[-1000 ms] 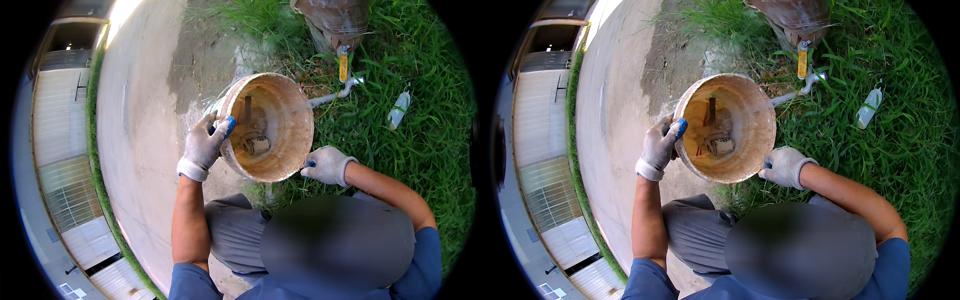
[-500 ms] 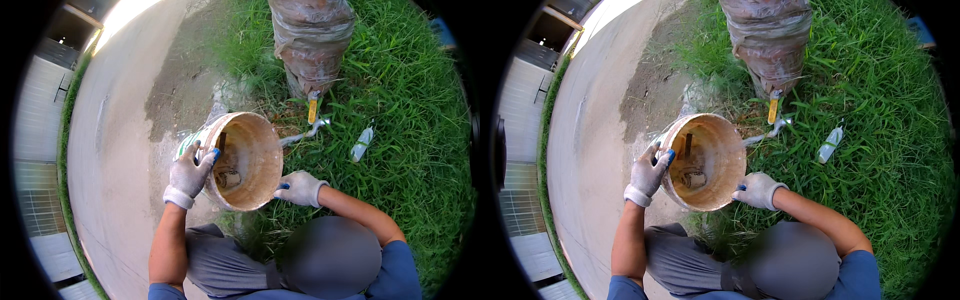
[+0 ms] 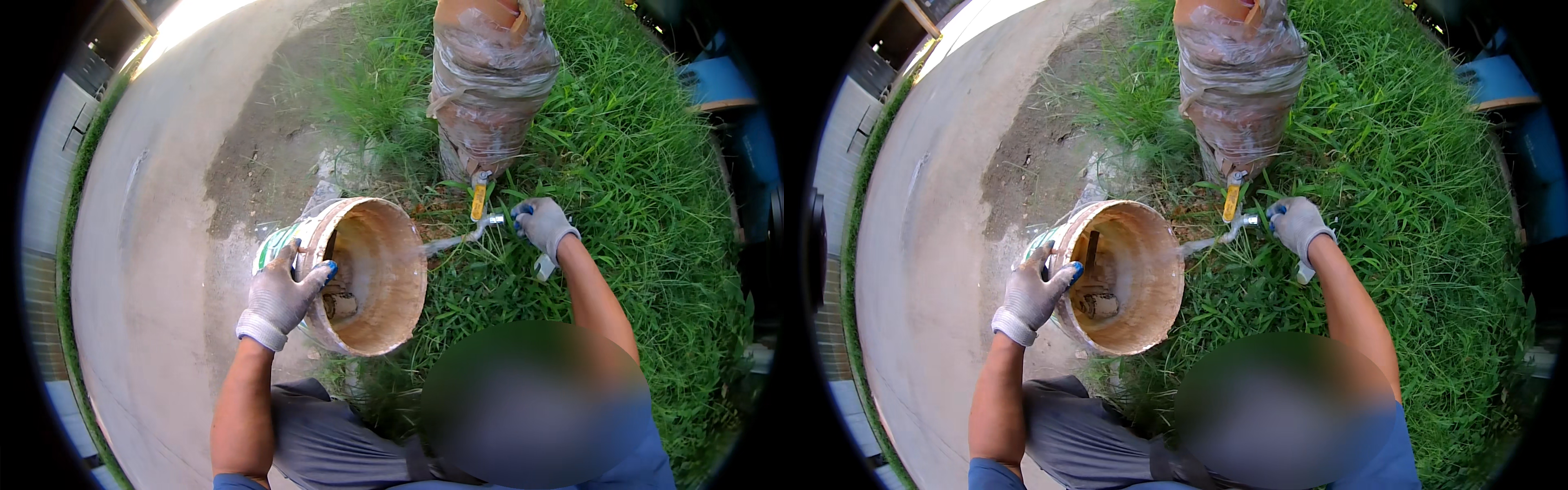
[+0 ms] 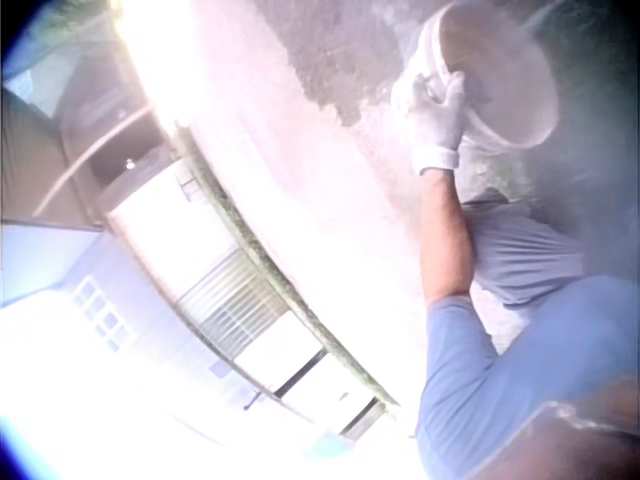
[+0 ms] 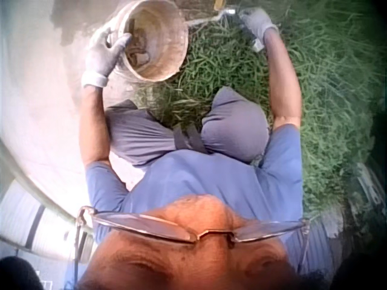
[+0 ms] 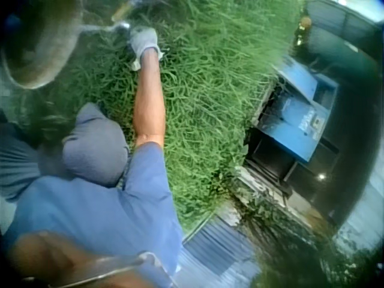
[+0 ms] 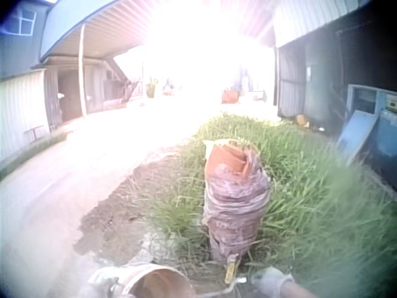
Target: The person squats by a water tap and fills a bucket with water. They add liquid from a small bottle, scrub the bucket with a brush, rinse it repeatedly, and then carry the bucket away.
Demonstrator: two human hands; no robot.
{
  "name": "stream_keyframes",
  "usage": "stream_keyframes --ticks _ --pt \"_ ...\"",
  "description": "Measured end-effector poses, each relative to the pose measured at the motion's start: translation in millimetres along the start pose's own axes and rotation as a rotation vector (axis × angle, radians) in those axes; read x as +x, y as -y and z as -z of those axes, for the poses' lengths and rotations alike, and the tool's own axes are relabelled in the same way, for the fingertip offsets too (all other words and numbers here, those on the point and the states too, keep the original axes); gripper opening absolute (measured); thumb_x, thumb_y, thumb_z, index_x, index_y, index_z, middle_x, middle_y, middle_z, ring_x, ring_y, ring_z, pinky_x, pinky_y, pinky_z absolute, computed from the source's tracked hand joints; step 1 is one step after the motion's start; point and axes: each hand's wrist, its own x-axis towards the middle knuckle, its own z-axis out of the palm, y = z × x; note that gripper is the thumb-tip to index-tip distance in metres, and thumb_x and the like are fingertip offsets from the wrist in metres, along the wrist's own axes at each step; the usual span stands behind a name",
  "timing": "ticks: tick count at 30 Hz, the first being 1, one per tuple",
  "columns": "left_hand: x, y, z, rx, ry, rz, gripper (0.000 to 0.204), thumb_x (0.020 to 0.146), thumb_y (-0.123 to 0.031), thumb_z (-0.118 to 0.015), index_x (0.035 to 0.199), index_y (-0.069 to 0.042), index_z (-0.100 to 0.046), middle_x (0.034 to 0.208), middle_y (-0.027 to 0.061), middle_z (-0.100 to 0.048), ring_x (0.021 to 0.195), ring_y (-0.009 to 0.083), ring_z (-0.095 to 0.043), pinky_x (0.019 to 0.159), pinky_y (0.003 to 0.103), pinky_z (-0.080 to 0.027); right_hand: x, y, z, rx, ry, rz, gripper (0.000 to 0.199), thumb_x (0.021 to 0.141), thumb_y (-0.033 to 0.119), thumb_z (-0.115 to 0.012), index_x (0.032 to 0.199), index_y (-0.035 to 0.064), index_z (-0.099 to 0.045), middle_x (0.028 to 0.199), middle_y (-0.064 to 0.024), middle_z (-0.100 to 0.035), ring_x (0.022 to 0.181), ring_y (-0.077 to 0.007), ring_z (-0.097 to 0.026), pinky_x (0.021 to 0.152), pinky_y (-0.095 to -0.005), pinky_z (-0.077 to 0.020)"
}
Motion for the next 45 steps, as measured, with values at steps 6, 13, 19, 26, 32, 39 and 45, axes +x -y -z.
stream_keyframes --ticks 6,13,19,26,32,39,45 --pt "-1.5 3.1 -0.9 0.045 -0.049 -0.036 0.089 0.086 -0.06 -0.075 0.144 0.004 -0.055 0.121 0.03 -0.071 0.115 0.0414 -0.07 0.101 0.045 -0.054 -4.0 -20.3 -38.3 -0.041 0.031 0.177 0.032 0.088 0.023 -0.074 0.116 0.0058 -0.074 0.089 -0.0182 -0.073 0.08 -0.0312 -0.07 0.081 -0.0389 -0.0548" --pt "-3.2 -1.5 1.2 0.035 -0.033 -0.013 0.09 0.086 -0.062 -0.074 0.145 0.003 -0.055 0.12 0.0292 -0.071 0.115 0.041 -0.07 0.1 0.045 -0.054 -0.6 -24.0 -42.3 -0.501 -0.136 0.453 0.02 0.09 0.025 -0.072 0.099 0.0072 -0.072 0.092 -0.0173 -0.073 0.092 -0.0391 -0.07 0.082 -0.0505 -0.0545" --pt "0.0 -1.1 -3.7 0.062 -0.067 -0.036 0.091 0.086 -0.064 -0.073 0.145 0.002 -0.055 0.12 0.0281 -0.072 0.116 0.0406 -0.07 0.101 0.046 -0.054 23.6 -60.4 -59.4 -0.64 -0.439 0.722 0.012 0.089 0.025 -0.07 0.092 0.0132 -0.069 0.087 -0.0081 -0.068 0.086 -0.0318 -0.068 0.074 -0.0475 -0.0546" --pt "-0.7 -7.4 -3.7 0.061 -0.059 -0.008 0.09 0.086 -0.064 -0.072 0.145 0.003 -0.056 0.12 0.0289 -0.072 0.114 0.0409 -0.07 0.1 0.046 -0.054 23.1 -58.6 -63.9 -0.625 -0.45 0.648 0.015 0.09 0.028 -0.071 0.094 0.0145 -0.07 0.091 -0.0069 -0.069 0.089 -0.0303 -0.068 0.077 -0.046 -0.0549" --pt "0.1 -13.6 -0.7 0.074 -0.022 0.002 0.09 0.087 -0.064 -0.071 0.144 0.004 -0.056 0.119 0.0294 -0.071 0.113 0.0411 -0.07 0.1 0.046 -0.054 19.3 -55.4 -63.4 -0.618 -0.421 0.568 0.017 0.091 0.03 -0.07 0.099 0.0144 -0.072 0.095 -0.0079 -0.07 0.091 -0.0308 -0.069 0.08 -0.0461 -0.0554" --pt "7.2 -36.4 -14.2 0.047 -0.053 0.021 0.072 0.087 -0.059 -0.074 0.128 0.0 -0.067 0.111 0.0259 -0.075 0.106 0.0399 -0.073 0.095 0.045 -0.054 6.4 -38.4 -61.7 -0.565 -0.322 0.434 0.024 0.093 0.031 -0.069 0.106 0.012 -0.072 0.1 -0.0119 -0.072 0.095 -0.0342 -0.07 0.083 -0.0484 -0.0558" --pt "17.0 -41.7 -18.0 0.035 -0.086 0.089 0.065 0.087 -0.059 -0.073 0.12 -0.003 -0.071 0.107 0.0242 -0.075 0.101 0.0395 -0.073 0.092 0.046 -0.055 -18.1 -20.2 -48.9 -0.508 -0.24 0.28 0.033 0.092 0.034 -0.07 0.114 0.0092 -0.072 0.106 -0.0159 -0.074 0.1 -0.0369 -0.07 0.089 -0.0492 -0.0549"
